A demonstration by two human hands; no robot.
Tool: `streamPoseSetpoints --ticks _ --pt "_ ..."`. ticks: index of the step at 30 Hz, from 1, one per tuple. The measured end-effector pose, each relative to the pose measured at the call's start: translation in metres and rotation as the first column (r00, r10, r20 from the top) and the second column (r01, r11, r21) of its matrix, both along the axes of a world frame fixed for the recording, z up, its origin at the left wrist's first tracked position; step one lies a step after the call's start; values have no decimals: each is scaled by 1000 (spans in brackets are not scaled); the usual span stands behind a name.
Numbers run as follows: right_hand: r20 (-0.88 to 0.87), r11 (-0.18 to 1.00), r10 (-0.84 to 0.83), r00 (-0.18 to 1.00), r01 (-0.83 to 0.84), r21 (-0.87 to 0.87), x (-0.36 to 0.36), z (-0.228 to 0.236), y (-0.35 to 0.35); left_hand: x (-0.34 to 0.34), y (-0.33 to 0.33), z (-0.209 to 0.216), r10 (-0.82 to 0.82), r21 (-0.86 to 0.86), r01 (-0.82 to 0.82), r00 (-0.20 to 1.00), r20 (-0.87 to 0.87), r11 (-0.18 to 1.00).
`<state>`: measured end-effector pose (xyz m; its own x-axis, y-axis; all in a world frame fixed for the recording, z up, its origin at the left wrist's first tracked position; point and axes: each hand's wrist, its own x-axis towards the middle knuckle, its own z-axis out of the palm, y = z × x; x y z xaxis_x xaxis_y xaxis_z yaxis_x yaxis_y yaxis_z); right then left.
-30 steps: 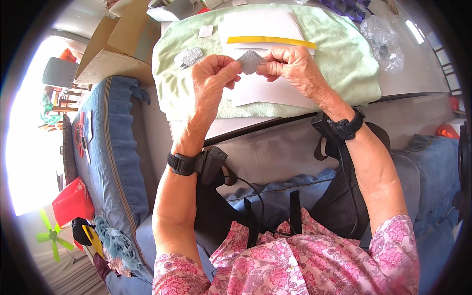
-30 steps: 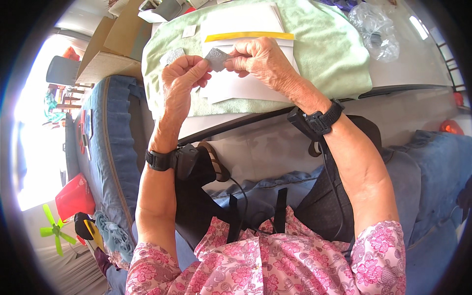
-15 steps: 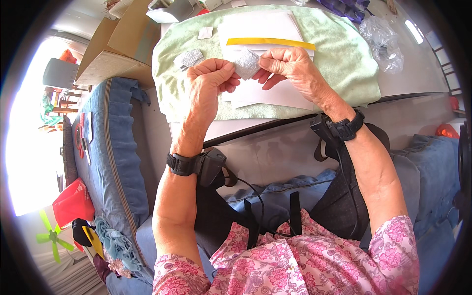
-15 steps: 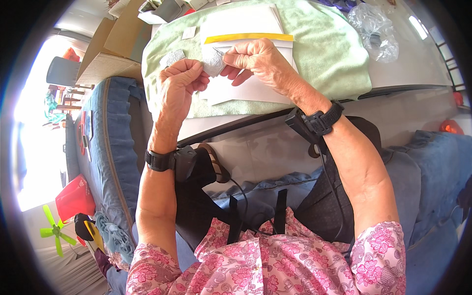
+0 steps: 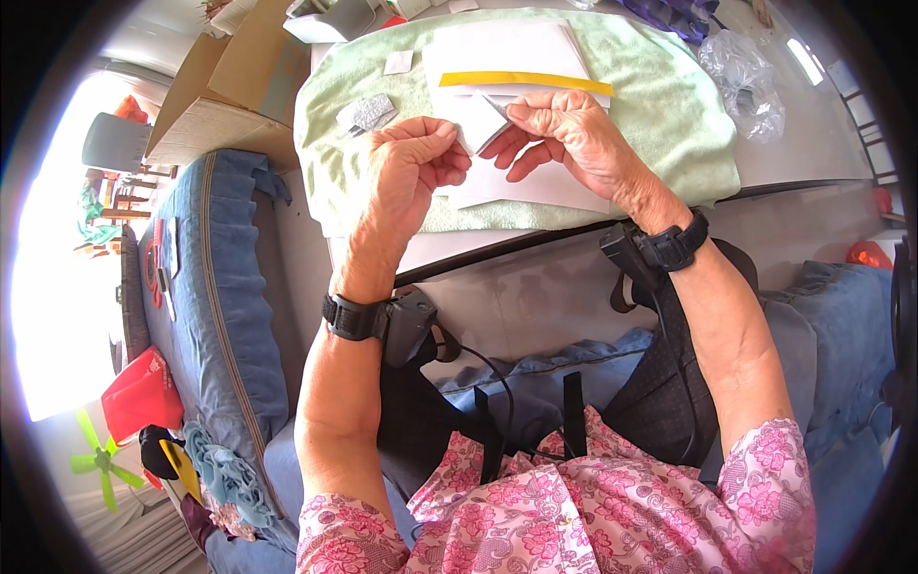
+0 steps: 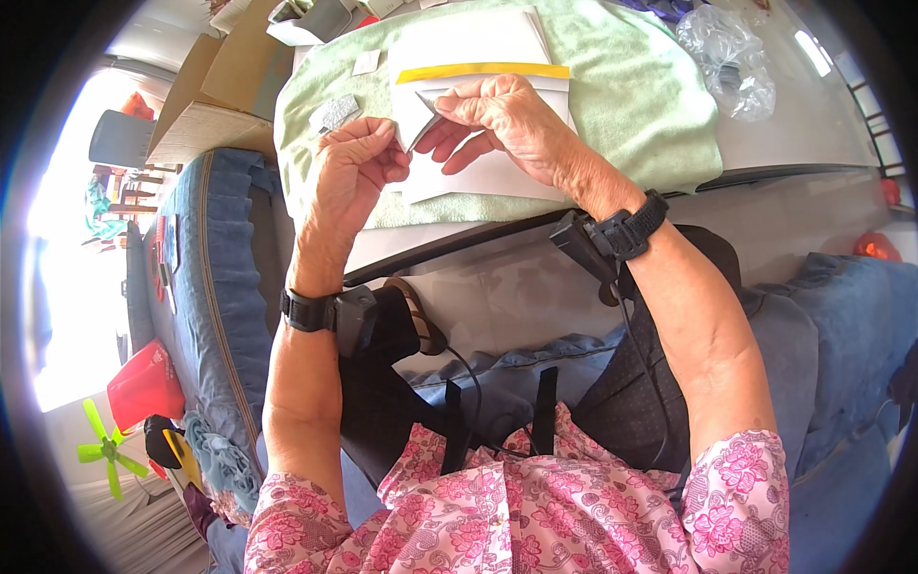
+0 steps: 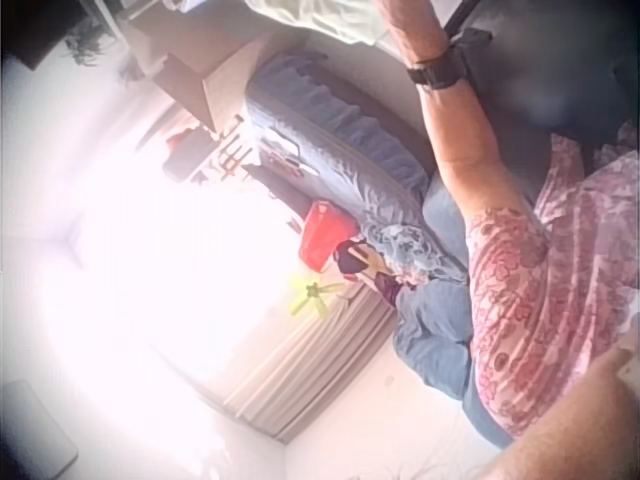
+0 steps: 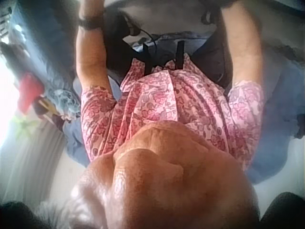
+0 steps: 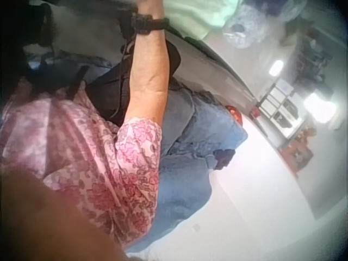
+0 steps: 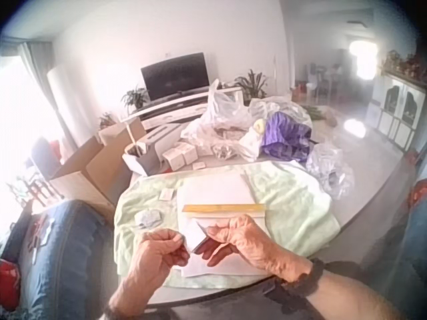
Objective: The person folds a yellow sheet of paper into a triangular shape on a table covered with a light green cloth. They smooth the creases and adjust the folds by hand.
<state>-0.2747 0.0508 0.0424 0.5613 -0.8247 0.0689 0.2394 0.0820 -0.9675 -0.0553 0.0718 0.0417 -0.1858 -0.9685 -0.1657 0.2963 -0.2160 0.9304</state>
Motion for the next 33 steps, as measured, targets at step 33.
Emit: streamPoseSetpoints --ticks 33 --pt "-131 983 -138 982 152 101 3 1 3 2 -3 -1 276 -107 -257 924 265 961"
